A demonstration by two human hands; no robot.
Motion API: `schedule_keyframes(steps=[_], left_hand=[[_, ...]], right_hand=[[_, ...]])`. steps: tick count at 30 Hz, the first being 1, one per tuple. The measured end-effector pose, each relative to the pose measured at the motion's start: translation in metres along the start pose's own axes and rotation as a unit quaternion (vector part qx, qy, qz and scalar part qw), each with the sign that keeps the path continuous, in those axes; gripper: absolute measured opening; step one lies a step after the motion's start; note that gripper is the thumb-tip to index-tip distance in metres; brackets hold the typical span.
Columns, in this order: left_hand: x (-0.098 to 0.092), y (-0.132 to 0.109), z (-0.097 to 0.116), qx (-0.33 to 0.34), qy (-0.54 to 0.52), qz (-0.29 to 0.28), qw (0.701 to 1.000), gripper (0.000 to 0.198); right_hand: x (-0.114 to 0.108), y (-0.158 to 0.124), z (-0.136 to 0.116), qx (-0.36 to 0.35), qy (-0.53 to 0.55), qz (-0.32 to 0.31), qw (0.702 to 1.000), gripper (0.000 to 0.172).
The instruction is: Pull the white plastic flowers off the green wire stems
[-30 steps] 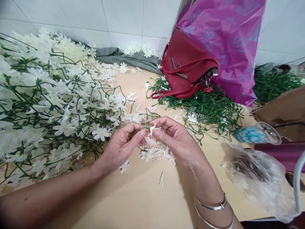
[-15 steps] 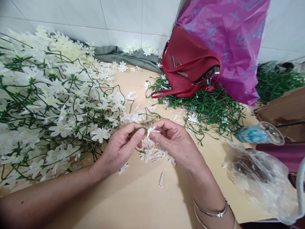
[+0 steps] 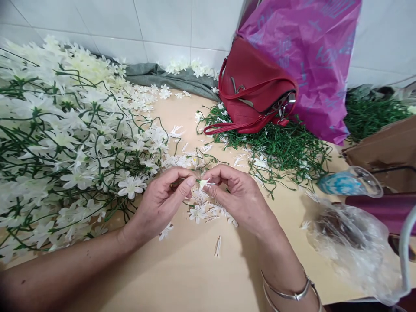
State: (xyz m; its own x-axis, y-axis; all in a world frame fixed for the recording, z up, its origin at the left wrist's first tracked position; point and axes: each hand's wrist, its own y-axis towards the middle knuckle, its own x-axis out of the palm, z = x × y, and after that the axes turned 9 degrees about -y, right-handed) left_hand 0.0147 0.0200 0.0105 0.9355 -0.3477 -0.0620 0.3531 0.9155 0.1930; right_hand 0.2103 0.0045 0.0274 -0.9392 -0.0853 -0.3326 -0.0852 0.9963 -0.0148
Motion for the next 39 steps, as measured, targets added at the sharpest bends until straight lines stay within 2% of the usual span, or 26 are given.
schedule_keyframes(steps=[3, 7, 14, 23, 26, 29, 32, 34, 36, 37, 39], left_hand=[[0.0, 0.001, -0.001, 0.018, 0.001, 0.022, 1.0, 0.019], [-0.001, 0.001, -0.003, 0.009, -0.01, 0.033, 0.999, 0.021], [-0.001, 0.003, -0.001, -0.01, -0.023, 0.028, 0.999, 0.023], [0.0, 0.002, -0.003, -0.016, -0.043, 0.017, 0.999, 0.022], [0.001, 0.004, 0.011, 0.005, -0.062, 0.017, 0.998, 0.023], [0.003, -0.001, 0.035, 0.043, -0.073, 0.045, 0.995, 0.021], [0.01, -0.019, 0.054, 0.009, -0.173, 0.046, 0.984, 0.023], [0.019, -0.038, 0.057, -0.039, -0.225, 0.02, 0.973, 0.031], [0.028, -0.057, 0.051, -0.07, -0.25, -0.032, 0.965, 0.034], [0.033, -0.066, 0.046, -0.08, -0.245, -0.08, 0.963, 0.034], [0.041, -0.08, 0.034, -0.051, -0.207, -0.176, 0.961, 0.029]], right_hand=[[0.001, -0.001, -0.001, -0.006, -0.006, -0.009, 1.0, 0.026], [0.002, -0.003, -0.002, -0.009, -0.021, -0.011, 1.0, 0.021], [0.007, 0.0, 0.002, -0.055, -0.088, 0.045, 0.994, 0.007], [0.01, 0.002, 0.005, -0.088, -0.093, 0.053, 0.99, 0.01], [0.002, 0.002, -0.004, -0.093, -0.103, 0.086, 0.987, 0.009], [-0.014, -0.011, -0.022, -0.082, -0.188, 0.12, 0.971, 0.01], [-0.023, -0.043, -0.033, -0.009, -0.353, 0.062, 0.933, 0.019], [-0.016, -0.069, -0.03, 0.019, -0.44, 0.037, 0.897, 0.019], [-0.002, -0.094, -0.02, 0.015, -0.485, 0.047, 0.873, 0.018], [0.006, -0.104, -0.012, 0.002, -0.492, 0.063, 0.868, 0.013], [0.019, -0.115, 0.002, 0.004, -0.484, 0.09, 0.87, 0.008]])
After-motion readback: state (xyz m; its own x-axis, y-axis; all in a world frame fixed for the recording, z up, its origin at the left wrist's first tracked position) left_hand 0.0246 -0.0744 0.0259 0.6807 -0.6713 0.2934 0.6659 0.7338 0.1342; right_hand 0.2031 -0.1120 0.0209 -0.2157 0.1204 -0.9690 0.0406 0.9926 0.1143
